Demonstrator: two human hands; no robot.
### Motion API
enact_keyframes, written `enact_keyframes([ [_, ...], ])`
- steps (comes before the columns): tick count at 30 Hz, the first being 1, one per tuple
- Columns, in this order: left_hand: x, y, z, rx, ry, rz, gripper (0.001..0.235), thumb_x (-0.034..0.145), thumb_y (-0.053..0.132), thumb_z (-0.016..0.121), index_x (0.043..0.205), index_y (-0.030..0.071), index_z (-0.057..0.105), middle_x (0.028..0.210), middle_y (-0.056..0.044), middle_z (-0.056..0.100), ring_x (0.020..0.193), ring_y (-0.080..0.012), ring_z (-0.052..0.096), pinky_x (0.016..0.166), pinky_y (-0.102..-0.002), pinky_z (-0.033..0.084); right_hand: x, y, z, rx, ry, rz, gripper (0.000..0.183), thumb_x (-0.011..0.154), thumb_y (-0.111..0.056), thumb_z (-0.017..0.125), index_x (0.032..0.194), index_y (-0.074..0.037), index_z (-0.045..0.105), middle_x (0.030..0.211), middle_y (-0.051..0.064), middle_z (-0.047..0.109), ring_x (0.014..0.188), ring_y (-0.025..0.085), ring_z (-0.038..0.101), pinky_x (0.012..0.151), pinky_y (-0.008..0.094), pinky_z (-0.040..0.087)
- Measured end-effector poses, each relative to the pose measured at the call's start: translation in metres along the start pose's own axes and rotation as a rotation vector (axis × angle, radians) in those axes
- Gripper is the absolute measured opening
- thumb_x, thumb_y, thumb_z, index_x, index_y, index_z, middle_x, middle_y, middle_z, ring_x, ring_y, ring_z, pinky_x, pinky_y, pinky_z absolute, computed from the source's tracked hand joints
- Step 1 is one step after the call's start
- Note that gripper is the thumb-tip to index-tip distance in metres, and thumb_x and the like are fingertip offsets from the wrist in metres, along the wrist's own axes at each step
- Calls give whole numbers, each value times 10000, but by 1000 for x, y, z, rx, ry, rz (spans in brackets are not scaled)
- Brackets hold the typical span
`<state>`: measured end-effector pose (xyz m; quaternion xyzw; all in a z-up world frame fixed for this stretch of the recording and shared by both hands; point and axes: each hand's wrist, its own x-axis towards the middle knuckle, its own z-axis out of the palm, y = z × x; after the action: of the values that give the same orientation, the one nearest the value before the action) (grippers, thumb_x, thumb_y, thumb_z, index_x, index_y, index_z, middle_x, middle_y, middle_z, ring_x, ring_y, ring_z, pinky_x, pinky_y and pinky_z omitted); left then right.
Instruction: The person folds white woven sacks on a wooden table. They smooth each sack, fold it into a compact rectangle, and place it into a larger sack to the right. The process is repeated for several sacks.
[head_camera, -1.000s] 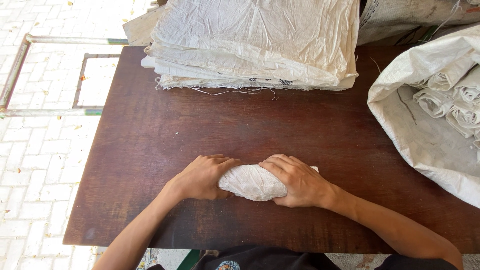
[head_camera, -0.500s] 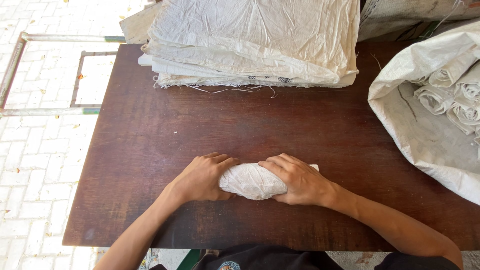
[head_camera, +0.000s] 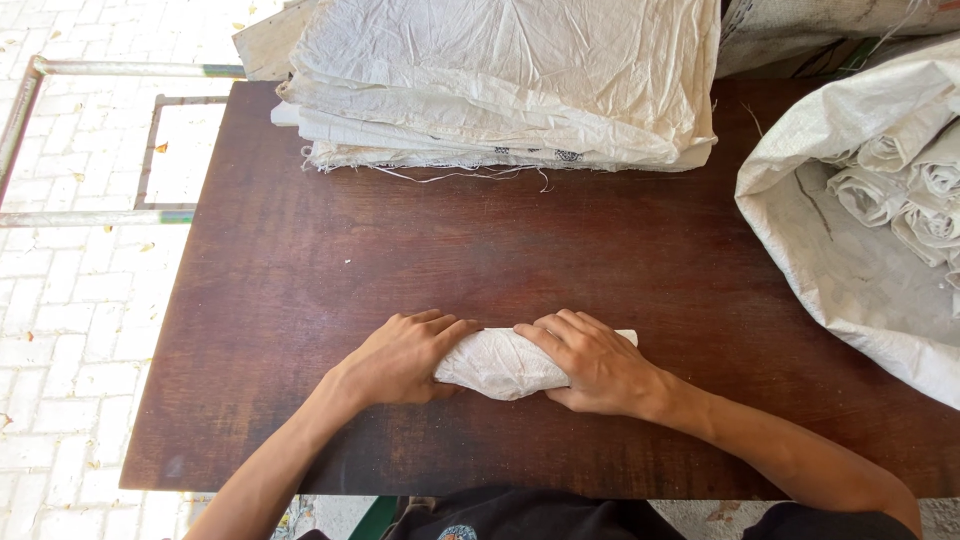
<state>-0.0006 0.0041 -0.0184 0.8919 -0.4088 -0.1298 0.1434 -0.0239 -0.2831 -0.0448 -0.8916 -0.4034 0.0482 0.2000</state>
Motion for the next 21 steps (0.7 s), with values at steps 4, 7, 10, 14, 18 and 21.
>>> enact_keyframes([
  [4,-1,0,5,48,76,59,887,656,360,917,1368,-11,539,1216,-203,692,1103,-357,677,953,-464,549,0,0,-1,-8,3,11,936,604,-216,946,1393,19,500,1205,183,629,1089,319,621,998,446,506],
  [7,-4,6,5,146,101,94,922,696,423,900,1403,-14,501,1192,-196,683,1087,-356,670,947,-480,542,3,-2,-2,-34,46,-11,943,576,-231,955,1374,16,516,1189,187,634,1087,322,622,999,456,497],
  [10,-5,13,8,235,131,110,961,715,469,882,1433,-18,466,1189,-197,665,1077,-359,660,930,-490,541,5,-4,-6,-23,42,0,946,553,-230,960,1361,10,530,1160,177,648,1079,321,630,1003,461,495],
  [14,1,18,5,285,80,34,999,688,475,876,1440,-17,441,1195,-201,649,1074,-350,655,919,-481,559,6,1,-5,42,0,51,936,561,-216,952,1369,1,534,1132,156,660,1045,306,651,979,435,529],
  [18,16,8,-1,234,-94,7,999,724,406,879,1485,-11,384,1207,-224,632,1080,-352,642,894,-461,579,7,6,-2,74,-6,101,913,561,-204,945,1361,-8,550,1119,151,674,1031,308,666,953,435,555],
  [21,29,-11,2,247,-96,74,913,735,247,870,1482,-6,411,1221,-230,645,1054,-356,667,832,-448,610,5,14,6,114,79,52,910,552,-206,946,1344,19,556,1122,179,689,1017,320,686,910,448,574],
])
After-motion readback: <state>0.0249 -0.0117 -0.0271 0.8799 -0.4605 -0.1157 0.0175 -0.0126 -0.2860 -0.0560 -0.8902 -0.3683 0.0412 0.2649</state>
